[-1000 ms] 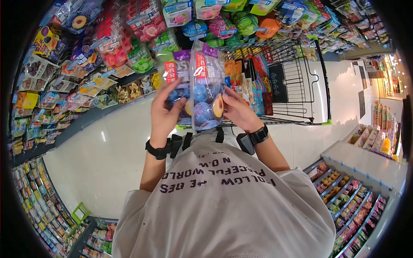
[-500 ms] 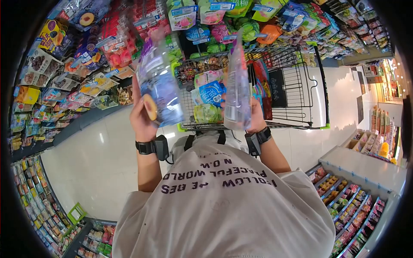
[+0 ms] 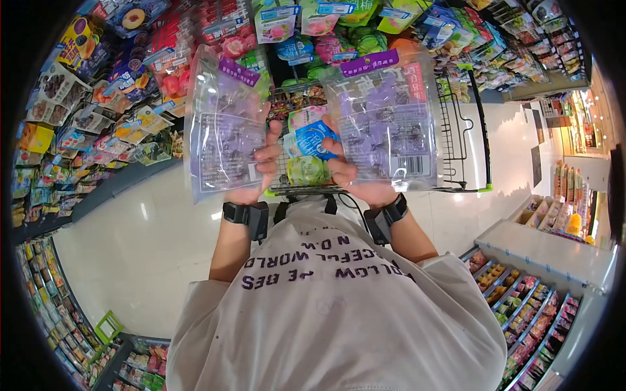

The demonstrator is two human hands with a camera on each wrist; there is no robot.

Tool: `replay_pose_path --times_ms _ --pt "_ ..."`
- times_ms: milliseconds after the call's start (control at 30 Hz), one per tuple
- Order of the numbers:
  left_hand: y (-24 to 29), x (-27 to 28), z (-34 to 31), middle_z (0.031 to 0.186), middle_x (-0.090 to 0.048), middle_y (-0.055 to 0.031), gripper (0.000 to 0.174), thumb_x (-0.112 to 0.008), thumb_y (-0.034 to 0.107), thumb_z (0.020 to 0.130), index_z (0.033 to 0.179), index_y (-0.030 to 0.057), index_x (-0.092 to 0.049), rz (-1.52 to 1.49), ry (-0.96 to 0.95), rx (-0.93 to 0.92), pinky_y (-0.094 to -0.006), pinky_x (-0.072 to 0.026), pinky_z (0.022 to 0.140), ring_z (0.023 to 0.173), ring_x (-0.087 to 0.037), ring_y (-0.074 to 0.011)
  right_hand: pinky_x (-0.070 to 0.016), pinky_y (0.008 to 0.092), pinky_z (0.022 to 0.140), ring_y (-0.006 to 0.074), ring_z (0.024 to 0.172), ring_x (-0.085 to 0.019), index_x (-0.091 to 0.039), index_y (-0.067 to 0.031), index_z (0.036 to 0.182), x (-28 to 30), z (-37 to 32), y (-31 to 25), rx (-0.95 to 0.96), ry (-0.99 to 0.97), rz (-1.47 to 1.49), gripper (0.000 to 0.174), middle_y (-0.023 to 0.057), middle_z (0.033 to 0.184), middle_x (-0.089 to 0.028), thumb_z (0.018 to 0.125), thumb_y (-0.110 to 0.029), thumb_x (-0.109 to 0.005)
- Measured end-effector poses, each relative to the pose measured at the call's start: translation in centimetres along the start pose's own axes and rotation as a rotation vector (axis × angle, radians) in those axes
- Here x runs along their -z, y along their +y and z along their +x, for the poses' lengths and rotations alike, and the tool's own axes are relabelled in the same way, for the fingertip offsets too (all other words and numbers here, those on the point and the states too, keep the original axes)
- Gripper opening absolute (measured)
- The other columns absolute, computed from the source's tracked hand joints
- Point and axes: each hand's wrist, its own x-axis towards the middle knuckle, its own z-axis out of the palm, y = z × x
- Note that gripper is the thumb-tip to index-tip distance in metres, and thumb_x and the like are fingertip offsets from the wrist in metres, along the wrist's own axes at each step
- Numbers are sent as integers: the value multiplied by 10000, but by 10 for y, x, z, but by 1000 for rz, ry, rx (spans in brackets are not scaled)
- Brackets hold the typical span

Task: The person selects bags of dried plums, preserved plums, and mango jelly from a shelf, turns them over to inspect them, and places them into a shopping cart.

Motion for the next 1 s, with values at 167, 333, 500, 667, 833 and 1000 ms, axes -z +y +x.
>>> replay_pose_path --times_ms 167,333,500,667,833,1000 --pt "-7 -4 1 1436 -375 -135 678 -487 347 919 1508 164 -205 43 24 -19 -311 -454 717 819 -473 -167 -404 266 640 178 732 -455 -281 -48 1459 -7 1 -1 11 28 -137 696 165 1290 -521 913 -439 -464" --pt "-2 9 -4 1465 -346 -158 676 -502 406 916 1482 127 -259 28 109 -1 -389 -481 809 974 -523 -252 -490 366 834 257 1033 -537 -392 -35 1384 6 3 -7 164 158 -655 622 148 1289 -508 919 -442 -461" --pt "-4 4 -4 1460 -348 -158 664 -508 421 919 1450 84 -297 103 211 -8 -455 -465 933 1189 -484 -332 -425 440 959 337 1230 -437 -324 -68 1430 -7 7 -3 130 177 -464 713 193 1441 -374 901 -525 -458" --pt "9 37 -16 1503 -299 -154 590 -510 364 934 1433 97 -341 327 270 -119 -404 -401 1010 1209 -474 -301 -387 466 1027 353 1303 -377 -287 -83 1448 10 6 -8 163 81 -310 718 198 1515 -259 906 -525 -450" --pt "45 100 -31 1346 -489 -122 512 -626 178 885 1356 93 -445 1369 393 -248 -397 -445 978 1205 -500 -245 -338 497 1071 337 1331 -354 -302 -99 1449 41 7 -25 126 127 -241 660 162 1522 -262 934 -502 -391" --pt "64 168 -30 1275 -540 -105 451 -594 146 912 1335 84 -451 2020 273 -255 -432 -451 991 1169 -536 -258 -234 540 1119 335 1348 -337 -312 -88 1444 83 4 -31 129 244 -133 629 140 1512 -293 952 -477 -350"
